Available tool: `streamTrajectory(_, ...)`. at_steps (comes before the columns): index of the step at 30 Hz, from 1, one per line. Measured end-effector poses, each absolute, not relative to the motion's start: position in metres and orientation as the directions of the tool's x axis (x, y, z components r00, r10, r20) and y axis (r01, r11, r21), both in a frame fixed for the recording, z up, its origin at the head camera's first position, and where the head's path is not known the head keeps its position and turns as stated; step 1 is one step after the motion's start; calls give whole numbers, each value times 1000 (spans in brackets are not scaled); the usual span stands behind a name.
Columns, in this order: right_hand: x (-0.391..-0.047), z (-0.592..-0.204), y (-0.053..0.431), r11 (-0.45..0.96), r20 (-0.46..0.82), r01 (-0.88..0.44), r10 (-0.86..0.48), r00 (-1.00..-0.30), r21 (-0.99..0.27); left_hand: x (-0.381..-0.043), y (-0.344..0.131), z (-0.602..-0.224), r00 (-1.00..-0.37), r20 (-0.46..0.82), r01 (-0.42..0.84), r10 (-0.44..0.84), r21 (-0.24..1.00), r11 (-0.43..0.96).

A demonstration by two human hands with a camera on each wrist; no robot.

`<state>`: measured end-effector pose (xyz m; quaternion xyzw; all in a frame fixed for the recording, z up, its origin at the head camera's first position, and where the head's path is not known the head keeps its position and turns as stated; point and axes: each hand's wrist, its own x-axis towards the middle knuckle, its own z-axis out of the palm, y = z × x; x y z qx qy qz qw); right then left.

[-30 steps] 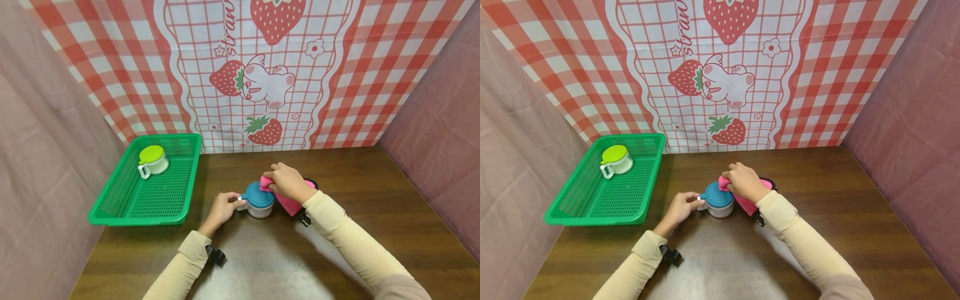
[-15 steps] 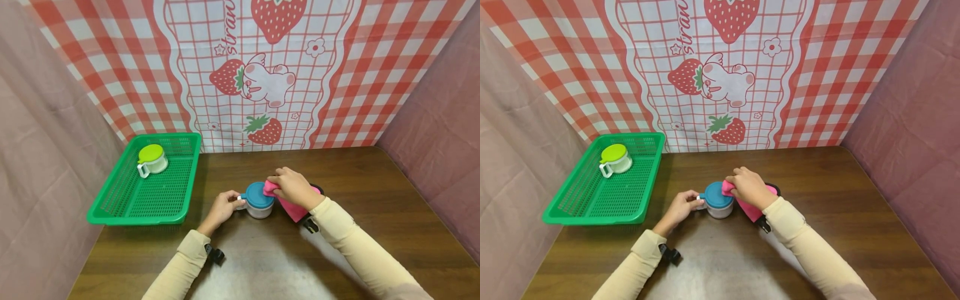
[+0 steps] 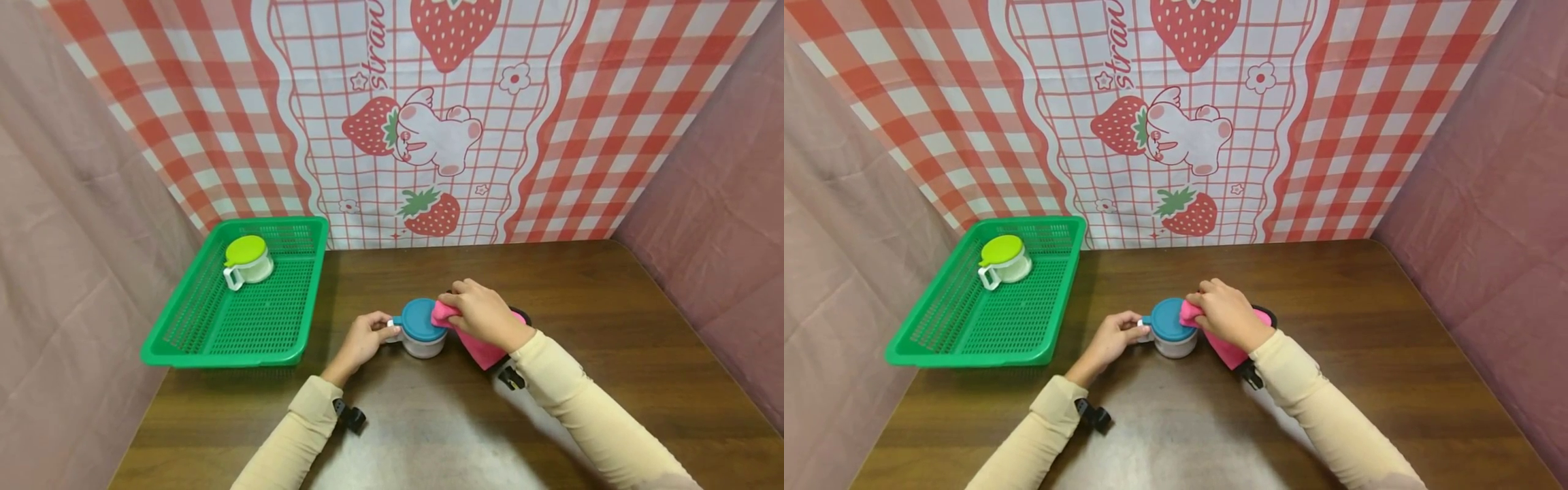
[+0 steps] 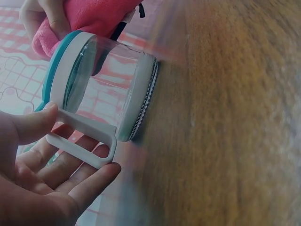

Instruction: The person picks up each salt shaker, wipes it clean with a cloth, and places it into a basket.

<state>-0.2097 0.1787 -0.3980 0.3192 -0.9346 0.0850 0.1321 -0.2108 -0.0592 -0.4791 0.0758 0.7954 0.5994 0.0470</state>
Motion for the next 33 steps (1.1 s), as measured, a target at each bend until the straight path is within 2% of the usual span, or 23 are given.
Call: streamTrajectory(33, -196, -400, 167, 723, 370, -690, -645, -669, 11, -211, -59, -480, -985, -22, 24, 170, 964, 263)
